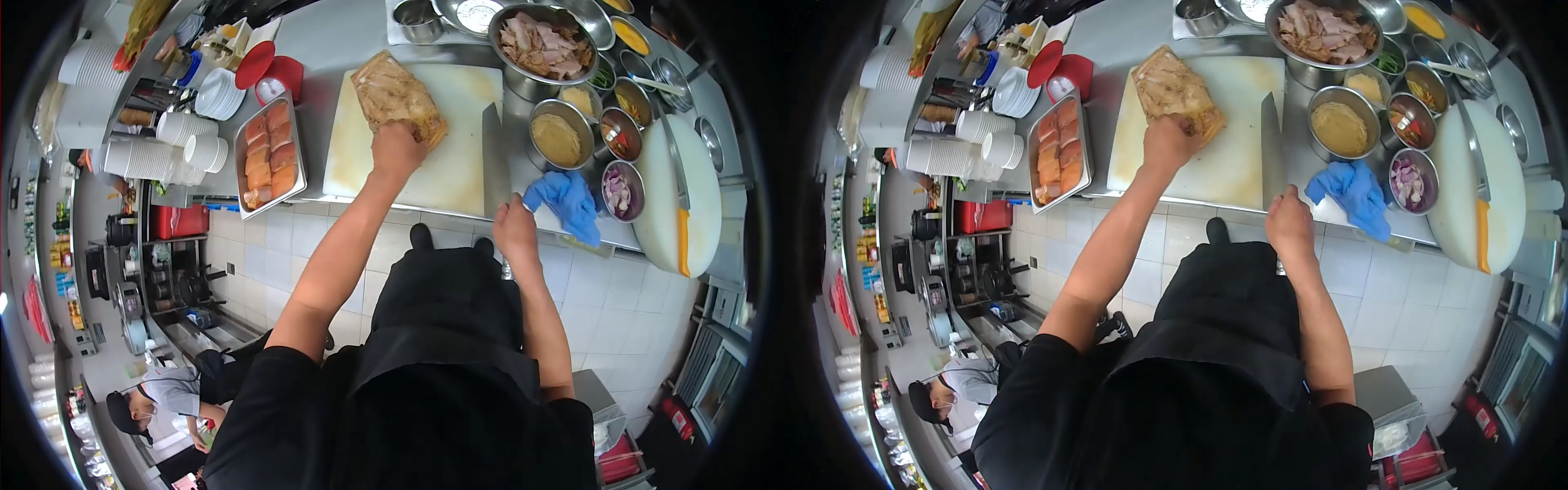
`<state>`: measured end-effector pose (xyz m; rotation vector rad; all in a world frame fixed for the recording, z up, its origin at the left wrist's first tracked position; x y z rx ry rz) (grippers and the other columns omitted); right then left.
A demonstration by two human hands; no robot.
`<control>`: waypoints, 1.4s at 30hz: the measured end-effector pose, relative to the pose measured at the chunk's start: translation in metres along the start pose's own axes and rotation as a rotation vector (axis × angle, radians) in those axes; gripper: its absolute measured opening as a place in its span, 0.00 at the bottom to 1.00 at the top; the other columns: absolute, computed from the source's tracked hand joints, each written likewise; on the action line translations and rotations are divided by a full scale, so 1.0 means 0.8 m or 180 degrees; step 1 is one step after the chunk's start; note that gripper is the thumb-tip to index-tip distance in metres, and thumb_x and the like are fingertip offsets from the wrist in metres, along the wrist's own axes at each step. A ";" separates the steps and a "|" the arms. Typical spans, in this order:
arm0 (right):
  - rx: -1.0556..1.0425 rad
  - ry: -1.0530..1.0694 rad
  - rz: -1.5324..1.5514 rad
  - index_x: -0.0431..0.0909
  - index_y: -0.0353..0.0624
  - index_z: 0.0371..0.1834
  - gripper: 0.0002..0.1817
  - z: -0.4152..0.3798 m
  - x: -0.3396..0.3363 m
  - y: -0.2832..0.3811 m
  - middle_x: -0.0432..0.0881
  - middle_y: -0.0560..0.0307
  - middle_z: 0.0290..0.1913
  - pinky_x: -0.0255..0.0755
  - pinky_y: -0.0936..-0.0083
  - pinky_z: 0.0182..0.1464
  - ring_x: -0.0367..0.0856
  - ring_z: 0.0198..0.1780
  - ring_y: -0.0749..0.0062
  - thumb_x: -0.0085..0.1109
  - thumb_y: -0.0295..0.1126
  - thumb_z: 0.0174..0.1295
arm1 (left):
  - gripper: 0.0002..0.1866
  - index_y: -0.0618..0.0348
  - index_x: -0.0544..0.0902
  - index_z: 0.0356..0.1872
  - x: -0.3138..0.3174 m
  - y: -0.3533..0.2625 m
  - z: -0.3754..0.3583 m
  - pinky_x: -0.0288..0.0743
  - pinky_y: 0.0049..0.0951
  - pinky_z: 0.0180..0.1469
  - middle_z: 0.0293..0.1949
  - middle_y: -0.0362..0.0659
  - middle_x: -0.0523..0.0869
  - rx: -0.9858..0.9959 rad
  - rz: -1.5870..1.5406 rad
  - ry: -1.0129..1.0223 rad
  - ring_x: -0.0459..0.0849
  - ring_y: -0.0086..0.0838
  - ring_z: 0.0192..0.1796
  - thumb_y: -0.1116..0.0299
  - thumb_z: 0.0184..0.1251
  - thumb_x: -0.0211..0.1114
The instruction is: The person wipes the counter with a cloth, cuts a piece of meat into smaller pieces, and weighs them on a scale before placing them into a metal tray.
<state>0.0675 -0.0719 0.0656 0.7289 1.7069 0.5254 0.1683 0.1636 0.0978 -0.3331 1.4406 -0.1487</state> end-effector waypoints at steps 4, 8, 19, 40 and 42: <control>0.0066 0.0027 0.0025 0.69 0.30 0.53 0.17 0.001 0.001 -0.001 0.82 0.29 0.38 0.74 0.47 0.49 0.81 0.44 0.34 0.47 0.32 0.68 | 0.16 0.63 0.85 0.24 -0.009 -0.005 0.009 0.80 0.41 0.37 0.24 0.54 0.86 -0.0002 -0.0098 0.0268 0.85 0.48 0.30 0.59 0.42 0.72; -0.0054 -0.0016 -0.0008 0.68 0.30 0.54 0.18 0.001 -0.002 0.000 0.82 0.28 0.37 0.74 0.47 0.48 0.81 0.44 0.33 0.47 0.32 0.68 | 0.15 0.64 0.84 0.22 0.002 -0.010 0.007 0.80 0.43 0.34 0.21 0.55 0.84 0.0510 0.0093 -0.0136 0.85 0.49 0.27 0.59 0.45 0.68; -0.0080 0.0061 -0.0055 0.70 0.28 0.50 0.16 0.001 -0.007 0.011 0.82 0.29 0.36 0.75 0.49 0.48 0.81 0.43 0.35 0.47 0.31 0.67 | 0.12 0.66 0.84 0.33 -0.011 0.017 0.030 0.78 0.47 0.42 0.30 0.60 0.85 0.1037 0.0139 0.0691 0.85 0.52 0.35 0.67 0.60 0.58; 0.0263 0.1304 0.2136 0.68 0.34 0.34 0.11 -0.017 -0.001 0.085 0.70 0.57 0.17 0.67 0.71 0.14 0.70 0.12 0.73 0.46 0.32 0.69 | 0.07 0.60 0.78 0.32 -0.004 0.065 0.036 0.68 0.20 0.26 0.23 0.33 0.78 0.0633 -0.1712 0.1215 0.73 0.13 0.24 0.71 0.67 0.65; 0.0114 0.1339 0.2253 0.67 0.34 0.34 0.11 0.001 0.006 0.089 0.70 0.58 0.17 0.67 0.71 0.14 0.70 0.12 0.73 0.46 0.32 0.69 | 0.06 0.60 0.78 0.31 -0.001 0.067 0.034 0.69 0.20 0.27 0.23 0.33 0.78 0.0457 -0.1818 0.1342 0.74 0.13 0.25 0.71 0.67 0.65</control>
Point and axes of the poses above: each hand's wrist, its own z-axis towards the middle knuckle, its own x-axis out of the palm, y = z × x, the point moved 2 cm from there along z, towards the middle knuckle
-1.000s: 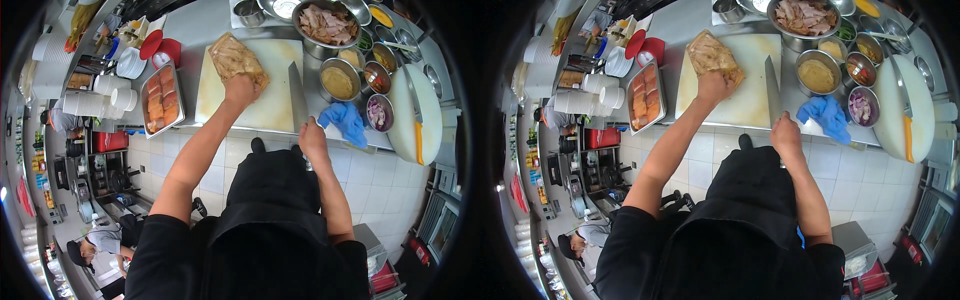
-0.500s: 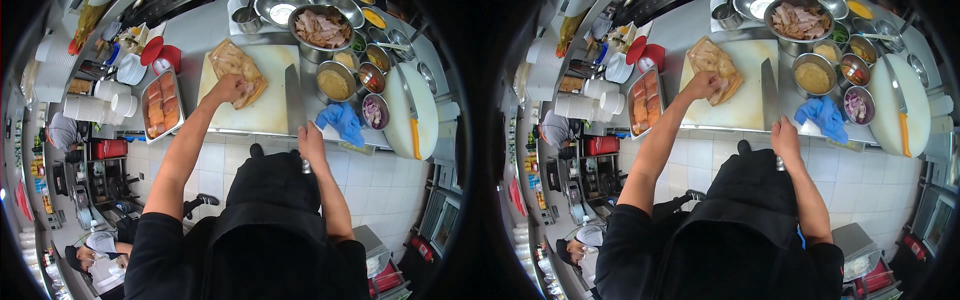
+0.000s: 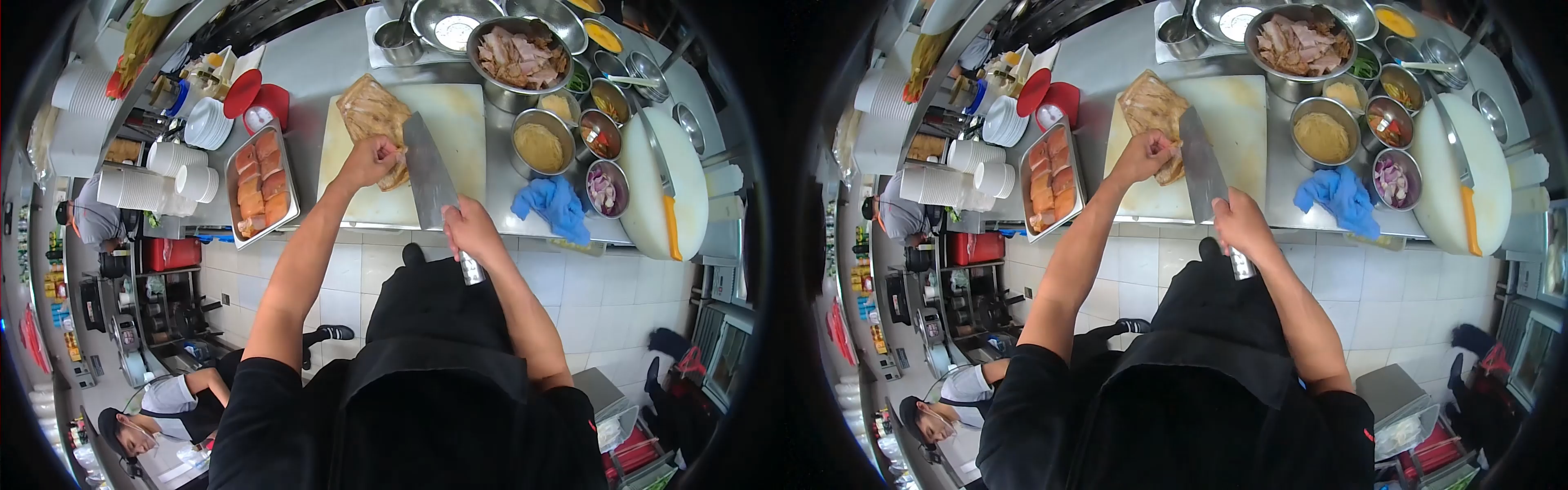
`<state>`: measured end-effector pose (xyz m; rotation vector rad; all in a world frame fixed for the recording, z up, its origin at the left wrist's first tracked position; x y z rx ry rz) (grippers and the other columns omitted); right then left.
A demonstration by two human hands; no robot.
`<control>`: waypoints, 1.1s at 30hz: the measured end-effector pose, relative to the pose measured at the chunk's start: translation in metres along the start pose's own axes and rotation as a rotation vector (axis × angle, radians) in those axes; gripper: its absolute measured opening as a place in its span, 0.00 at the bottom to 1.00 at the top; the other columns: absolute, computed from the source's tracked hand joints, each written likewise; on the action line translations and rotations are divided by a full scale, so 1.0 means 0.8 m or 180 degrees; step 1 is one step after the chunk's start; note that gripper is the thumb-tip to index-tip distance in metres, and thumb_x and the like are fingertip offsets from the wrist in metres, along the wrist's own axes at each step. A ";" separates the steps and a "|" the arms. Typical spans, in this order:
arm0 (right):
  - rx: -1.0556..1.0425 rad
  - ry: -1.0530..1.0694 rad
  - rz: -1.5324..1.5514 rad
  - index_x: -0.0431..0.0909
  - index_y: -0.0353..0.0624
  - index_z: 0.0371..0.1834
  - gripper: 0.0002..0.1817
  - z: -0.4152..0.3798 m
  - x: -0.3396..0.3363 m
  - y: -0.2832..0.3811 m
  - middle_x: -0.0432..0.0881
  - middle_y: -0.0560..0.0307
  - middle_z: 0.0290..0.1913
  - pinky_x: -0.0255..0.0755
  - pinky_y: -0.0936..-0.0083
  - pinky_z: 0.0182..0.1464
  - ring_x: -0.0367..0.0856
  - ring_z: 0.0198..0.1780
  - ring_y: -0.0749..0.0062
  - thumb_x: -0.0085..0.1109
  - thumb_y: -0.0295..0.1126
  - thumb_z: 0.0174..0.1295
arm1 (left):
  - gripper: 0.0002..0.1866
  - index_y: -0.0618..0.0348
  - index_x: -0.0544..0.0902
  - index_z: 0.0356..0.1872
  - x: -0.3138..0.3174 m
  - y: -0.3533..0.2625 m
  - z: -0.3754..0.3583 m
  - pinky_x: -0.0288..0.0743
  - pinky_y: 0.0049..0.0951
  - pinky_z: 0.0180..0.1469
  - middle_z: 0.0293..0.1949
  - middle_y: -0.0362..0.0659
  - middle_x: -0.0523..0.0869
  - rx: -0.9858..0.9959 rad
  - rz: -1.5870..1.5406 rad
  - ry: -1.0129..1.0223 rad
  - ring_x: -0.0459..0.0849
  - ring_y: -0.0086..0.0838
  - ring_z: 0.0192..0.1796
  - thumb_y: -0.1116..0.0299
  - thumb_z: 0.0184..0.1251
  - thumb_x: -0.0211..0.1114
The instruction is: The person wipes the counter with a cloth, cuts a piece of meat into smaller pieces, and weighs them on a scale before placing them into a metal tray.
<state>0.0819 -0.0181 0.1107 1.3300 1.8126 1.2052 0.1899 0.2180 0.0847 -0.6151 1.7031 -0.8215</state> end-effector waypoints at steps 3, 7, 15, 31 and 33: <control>-0.0165 0.0091 0.0104 0.66 0.35 0.33 0.11 0.011 0.005 -0.003 0.69 0.58 0.17 0.67 0.71 0.14 0.69 0.12 0.73 0.45 0.32 0.70 | 0.06 0.60 0.78 0.31 0.002 0.005 -0.001 0.69 0.19 0.29 0.24 0.33 0.79 0.0065 -0.0130 -0.0046 0.74 0.14 0.26 0.72 0.67 0.65; 0.0195 0.0174 0.0183 0.65 0.36 0.33 0.10 -0.021 0.005 -0.012 0.68 0.59 0.18 0.67 0.72 0.13 0.69 0.13 0.75 0.45 0.32 0.70 | 0.06 0.60 0.77 0.32 0.004 0.020 0.000 0.69 0.19 0.30 0.25 0.32 0.78 -0.0013 -0.0180 -0.0120 0.74 0.14 0.27 0.72 0.67 0.65; 0.0506 0.0355 0.0751 0.64 0.37 0.33 0.10 -0.025 0.006 -0.015 0.70 0.58 0.22 0.66 0.74 0.12 0.68 0.13 0.77 0.46 0.32 0.69 | 0.05 0.59 0.75 0.30 0.007 0.016 0.000 0.65 0.15 0.29 0.25 0.29 0.74 0.0282 -0.0557 -0.0277 0.71 0.10 0.27 0.77 0.62 0.64; 0.0128 -0.0365 0.0147 0.60 0.37 0.39 0.08 -0.005 0.101 -0.046 0.69 0.59 0.19 0.69 0.71 0.13 0.70 0.13 0.74 0.43 0.31 0.72 | 0.05 0.57 0.75 0.30 -0.010 0.026 0.007 0.60 0.17 0.23 0.22 0.30 0.73 0.0060 -0.1378 -0.0361 0.69 0.12 0.22 0.80 0.60 0.61; 0.0390 -0.0338 0.0739 0.62 0.42 0.37 0.08 -0.021 0.081 -0.036 0.68 0.62 0.18 0.67 0.73 0.14 0.69 0.14 0.77 0.46 0.33 0.72 | 0.03 0.57 0.74 0.34 -0.025 0.040 0.006 0.58 0.19 0.19 0.20 0.34 0.73 0.0059 -0.3182 -0.0762 0.68 0.16 0.19 0.77 0.62 0.59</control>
Point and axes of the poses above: each hand's wrist, its own z-axis towards the middle knuckle, its own x-axis out of the palm, y = z × x, the point moved 2 cm from there along z, towards the middle knuckle
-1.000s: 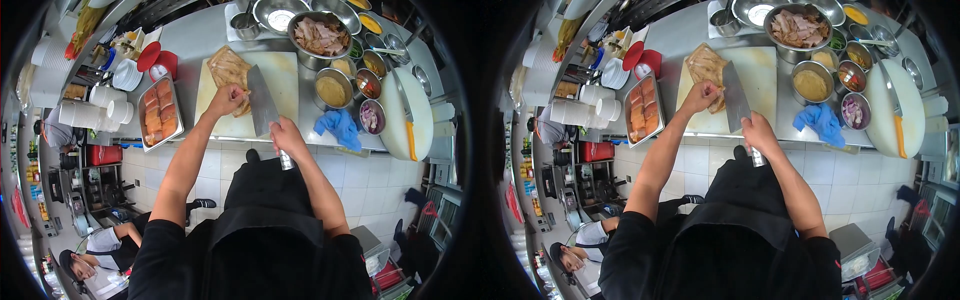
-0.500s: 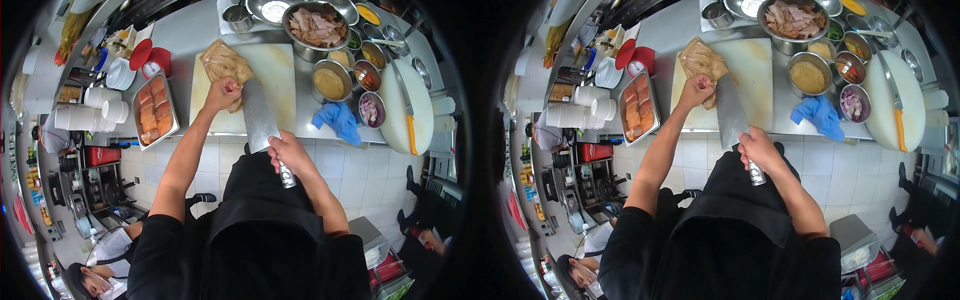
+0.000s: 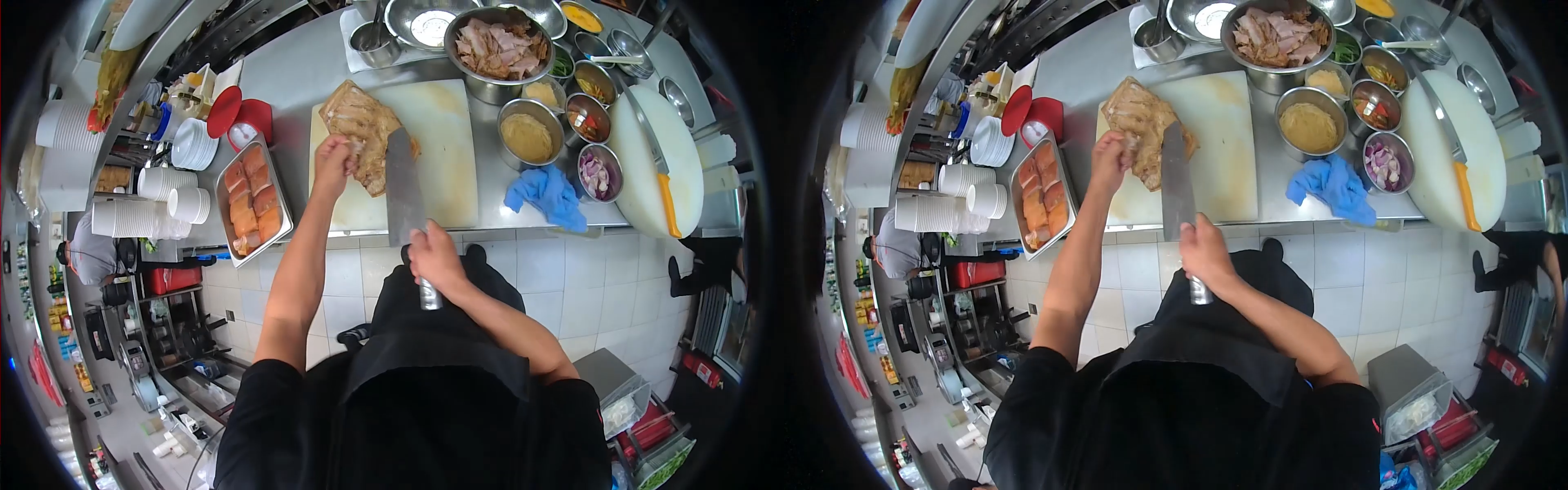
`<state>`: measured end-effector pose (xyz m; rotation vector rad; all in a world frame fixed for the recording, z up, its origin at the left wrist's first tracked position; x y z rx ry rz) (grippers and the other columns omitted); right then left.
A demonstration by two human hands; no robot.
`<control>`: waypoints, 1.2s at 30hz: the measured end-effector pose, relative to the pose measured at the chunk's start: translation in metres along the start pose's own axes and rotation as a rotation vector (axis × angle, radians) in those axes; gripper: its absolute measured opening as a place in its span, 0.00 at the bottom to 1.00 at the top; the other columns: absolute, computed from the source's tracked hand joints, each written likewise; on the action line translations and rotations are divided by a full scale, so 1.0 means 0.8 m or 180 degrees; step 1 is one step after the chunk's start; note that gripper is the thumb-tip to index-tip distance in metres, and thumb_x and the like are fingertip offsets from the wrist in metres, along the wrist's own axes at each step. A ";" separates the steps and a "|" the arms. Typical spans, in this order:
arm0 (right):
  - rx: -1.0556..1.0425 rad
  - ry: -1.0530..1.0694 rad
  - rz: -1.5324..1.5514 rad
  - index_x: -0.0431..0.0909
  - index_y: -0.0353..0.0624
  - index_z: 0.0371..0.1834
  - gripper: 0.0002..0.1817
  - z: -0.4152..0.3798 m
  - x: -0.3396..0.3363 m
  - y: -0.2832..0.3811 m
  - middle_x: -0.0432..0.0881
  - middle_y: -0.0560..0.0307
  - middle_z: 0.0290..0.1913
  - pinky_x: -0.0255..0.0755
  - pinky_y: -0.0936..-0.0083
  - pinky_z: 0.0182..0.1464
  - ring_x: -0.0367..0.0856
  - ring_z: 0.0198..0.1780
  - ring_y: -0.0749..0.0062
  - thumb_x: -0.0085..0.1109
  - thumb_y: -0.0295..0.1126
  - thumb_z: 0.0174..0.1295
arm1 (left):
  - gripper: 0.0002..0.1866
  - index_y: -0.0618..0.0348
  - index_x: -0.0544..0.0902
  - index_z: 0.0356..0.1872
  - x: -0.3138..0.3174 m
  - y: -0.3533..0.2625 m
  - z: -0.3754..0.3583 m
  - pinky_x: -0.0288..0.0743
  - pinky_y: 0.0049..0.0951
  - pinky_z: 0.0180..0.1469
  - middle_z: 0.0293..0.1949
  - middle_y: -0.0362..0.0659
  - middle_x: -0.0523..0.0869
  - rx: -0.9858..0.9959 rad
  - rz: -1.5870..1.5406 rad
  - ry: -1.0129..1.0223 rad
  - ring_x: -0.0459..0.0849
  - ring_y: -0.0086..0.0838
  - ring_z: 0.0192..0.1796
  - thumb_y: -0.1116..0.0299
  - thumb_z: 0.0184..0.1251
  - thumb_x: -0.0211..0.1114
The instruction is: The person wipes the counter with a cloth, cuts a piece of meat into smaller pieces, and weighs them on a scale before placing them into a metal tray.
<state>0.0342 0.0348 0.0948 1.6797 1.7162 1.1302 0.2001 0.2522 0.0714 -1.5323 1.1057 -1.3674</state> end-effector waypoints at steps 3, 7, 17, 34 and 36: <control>-0.0869 -0.0326 -0.0367 0.66 0.46 0.44 0.06 -0.021 -0.048 -0.008 0.66 0.65 0.19 0.65 0.79 0.15 0.67 0.15 0.82 0.45 0.35 0.73 | 0.04 0.57 0.73 0.37 0.017 -0.046 -0.006 0.57 0.21 0.16 0.19 0.37 0.72 0.0111 -0.0149 -0.0080 0.67 0.19 0.17 0.76 0.64 0.57; -0.0388 -0.0721 -0.0432 0.66 0.44 0.42 0.07 -0.035 -0.091 0.013 0.67 0.64 0.19 0.65 0.78 0.13 0.67 0.13 0.81 0.45 0.35 0.73 | 0.08 0.56 0.75 0.41 0.143 -0.091 0.005 0.59 0.20 0.18 0.25 0.39 0.81 0.0148 0.0800 0.0141 0.71 0.17 0.19 0.70 0.66 0.65; -0.0178 -0.0535 -0.0260 0.67 0.39 0.41 0.07 -0.044 -0.099 -0.001 0.70 0.60 0.19 0.65 0.77 0.12 0.69 0.13 0.78 0.44 0.32 0.73 | 0.16 0.58 0.85 0.50 0.334 -0.080 0.167 0.81 0.28 0.42 0.38 0.43 0.89 0.0930 0.4640 0.1334 0.86 0.27 0.37 0.65 0.61 0.66; 0.0339 -0.0302 -0.0710 0.68 0.36 0.48 0.09 -0.018 -0.130 -0.013 0.75 0.56 0.19 0.68 0.76 0.13 0.71 0.12 0.76 0.45 0.30 0.70 | 0.41 0.58 0.65 0.67 -0.114 0.027 0.110 0.78 0.35 0.47 0.50 0.47 0.81 -0.0950 0.0029 -0.0966 0.81 0.34 0.50 0.52 0.58 0.74; 0.0310 -0.0289 -0.0528 0.67 0.38 0.48 0.09 -0.019 -0.120 -0.006 0.74 0.57 0.19 0.67 0.76 0.13 0.70 0.12 0.77 0.47 0.30 0.70 | 0.40 0.60 0.66 0.66 -0.110 0.024 0.157 0.78 0.34 0.48 0.51 0.47 0.81 -0.0817 0.0085 -0.0763 0.82 0.33 0.50 0.53 0.57 0.74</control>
Point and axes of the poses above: each hand's wrist, its own z-axis towards the middle knuckle, its own x-axis out of the palm, y = z × x, the point moved 2 cm from there along z, towards the middle knuckle
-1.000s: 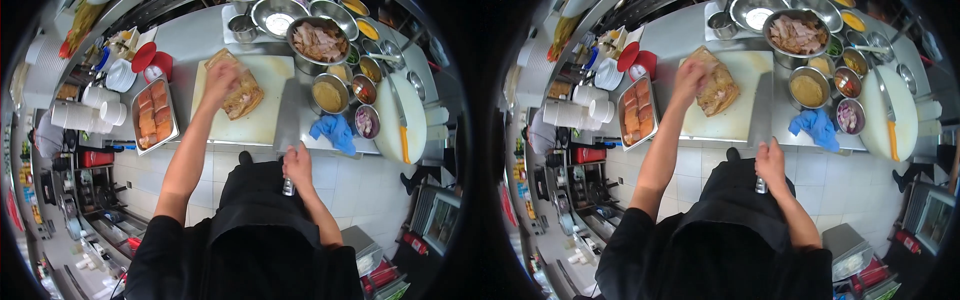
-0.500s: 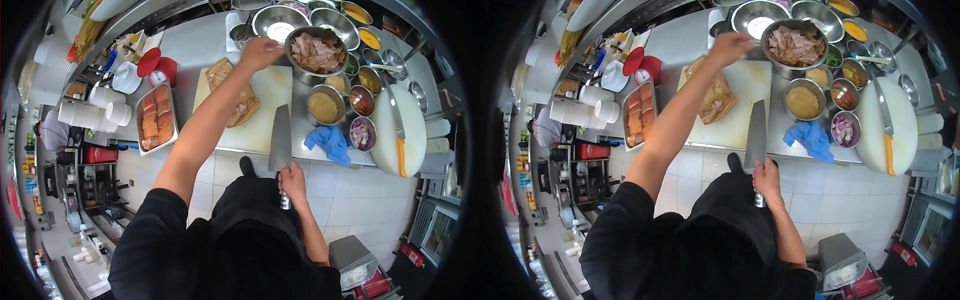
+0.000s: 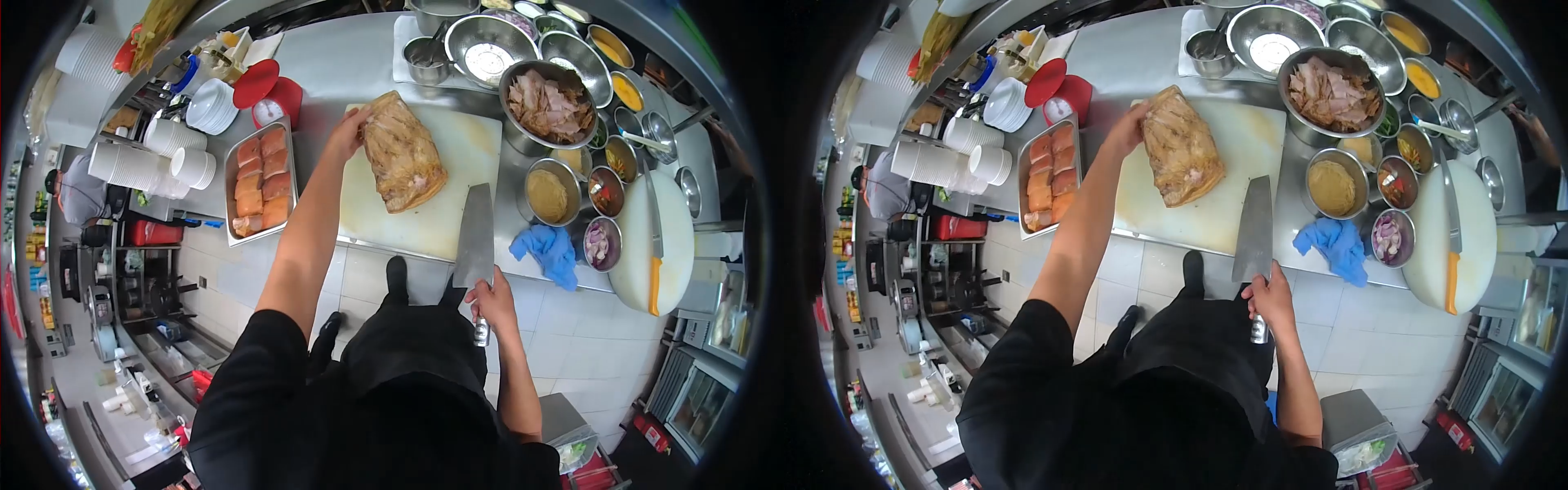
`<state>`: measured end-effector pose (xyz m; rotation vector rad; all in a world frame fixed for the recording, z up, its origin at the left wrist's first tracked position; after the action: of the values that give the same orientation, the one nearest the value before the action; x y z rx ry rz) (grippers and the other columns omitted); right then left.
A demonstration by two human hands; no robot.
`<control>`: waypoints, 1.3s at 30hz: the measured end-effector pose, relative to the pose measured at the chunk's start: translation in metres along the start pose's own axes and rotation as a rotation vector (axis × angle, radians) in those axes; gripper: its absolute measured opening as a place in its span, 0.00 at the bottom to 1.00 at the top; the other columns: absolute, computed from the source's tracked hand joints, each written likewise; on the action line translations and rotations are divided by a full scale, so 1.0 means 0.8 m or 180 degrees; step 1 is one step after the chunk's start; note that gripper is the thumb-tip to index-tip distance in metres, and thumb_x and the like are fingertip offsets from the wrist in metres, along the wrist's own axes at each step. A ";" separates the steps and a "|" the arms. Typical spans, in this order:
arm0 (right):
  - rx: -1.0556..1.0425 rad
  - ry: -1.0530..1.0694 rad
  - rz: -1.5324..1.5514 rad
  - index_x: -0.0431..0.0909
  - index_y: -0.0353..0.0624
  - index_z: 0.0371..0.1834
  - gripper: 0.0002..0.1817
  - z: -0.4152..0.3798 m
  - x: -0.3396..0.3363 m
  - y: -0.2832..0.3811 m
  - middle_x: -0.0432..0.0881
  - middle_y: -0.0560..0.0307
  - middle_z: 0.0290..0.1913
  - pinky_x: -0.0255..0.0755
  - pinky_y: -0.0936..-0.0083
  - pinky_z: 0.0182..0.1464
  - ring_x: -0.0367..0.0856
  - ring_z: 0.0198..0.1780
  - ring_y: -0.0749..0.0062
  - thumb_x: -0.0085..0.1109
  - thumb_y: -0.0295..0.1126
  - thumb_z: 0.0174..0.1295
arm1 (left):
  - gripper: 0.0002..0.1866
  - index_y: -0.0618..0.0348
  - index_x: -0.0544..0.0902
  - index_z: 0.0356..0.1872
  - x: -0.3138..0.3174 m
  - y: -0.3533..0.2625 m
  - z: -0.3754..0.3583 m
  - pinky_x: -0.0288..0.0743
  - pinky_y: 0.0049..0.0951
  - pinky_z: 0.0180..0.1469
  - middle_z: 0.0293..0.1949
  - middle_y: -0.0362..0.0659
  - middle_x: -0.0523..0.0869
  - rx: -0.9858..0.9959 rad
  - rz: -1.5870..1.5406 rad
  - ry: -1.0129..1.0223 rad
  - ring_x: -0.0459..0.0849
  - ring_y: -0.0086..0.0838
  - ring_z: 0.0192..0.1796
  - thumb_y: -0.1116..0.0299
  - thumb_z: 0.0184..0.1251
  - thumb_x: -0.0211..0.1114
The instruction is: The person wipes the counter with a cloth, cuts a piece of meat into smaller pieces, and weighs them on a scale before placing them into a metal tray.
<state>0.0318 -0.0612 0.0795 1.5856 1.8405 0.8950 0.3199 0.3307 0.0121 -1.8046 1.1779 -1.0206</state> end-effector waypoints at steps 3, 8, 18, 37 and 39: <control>0.0027 0.0031 0.0509 0.66 0.40 0.48 0.09 -0.004 0.024 0.020 0.71 0.59 0.19 0.67 0.76 0.12 0.68 0.12 0.77 0.50 0.30 0.70 | 0.37 0.62 0.69 0.64 0.032 -0.033 -0.002 0.77 0.33 0.52 0.52 0.47 0.82 -0.0034 0.0531 0.0311 0.82 0.31 0.52 0.55 0.58 0.74; 0.0274 0.0221 0.1364 0.64 0.41 0.49 0.11 0.006 0.085 0.016 0.67 0.61 0.20 0.67 0.74 0.13 0.67 0.13 0.76 0.52 0.31 0.69 | 0.29 0.62 0.73 0.61 0.003 -0.018 -0.021 0.77 0.36 0.56 0.53 0.45 0.82 0.0008 0.0094 0.0847 0.81 0.30 0.54 0.61 0.62 0.71; -0.0907 -0.0440 -0.0984 0.67 0.34 0.46 0.10 0.057 0.083 0.079 0.74 0.49 0.18 0.70 0.64 0.18 0.76 0.16 0.60 0.50 0.30 0.68 | 0.21 0.59 0.75 0.59 -0.123 0.105 -0.113 0.74 0.35 0.60 0.52 0.41 0.83 0.0378 -0.1848 0.0640 0.81 0.32 0.56 0.73 0.65 0.65; -0.2401 -0.1366 -0.1836 0.68 0.37 0.36 0.08 0.027 0.089 0.078 0.78 0.41 0.22 0.71 0.50 0.28 0.80 0.27 0.40 0.50 0.30 0.69 | 0.44 0.59 0.73 0.53 0.140 -0.054 -0.230 0.74 0.42 0.56 0.50 0.50 0.81 0.1220 0.5197 0.0631 0.80 0.45 0.54 0.51 0.30 0.82; -0.2563 -0.1623 -0.1743 0.68 0.37 0.35 0.08 0.036 0.094 0.095 0.79 0.42 0.23 0.72 0.51 0.29 0.80 0.27 0.41 0.50 0.31 0.69 | 0.44 0.58 0.73 0.54 0.146 -0.049 -0.242 0.73 0.42 0.55 0.50 0.50 0.81 0.1211 0.5235 0.0518 0.79 0.44 0.55 0.51 0.30 0.82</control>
<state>0.0897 0.0234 0.1217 0.6673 1.2051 0.7355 0.1903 0.2027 0.1522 -0.0935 1.7821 -0.2811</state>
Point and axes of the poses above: each hand's wrist, its own z-axis towards the middle knuckle, its own x-axis out of the palm, y = z × x, the point moved 2 cm from there along z, towards the middle knuckle
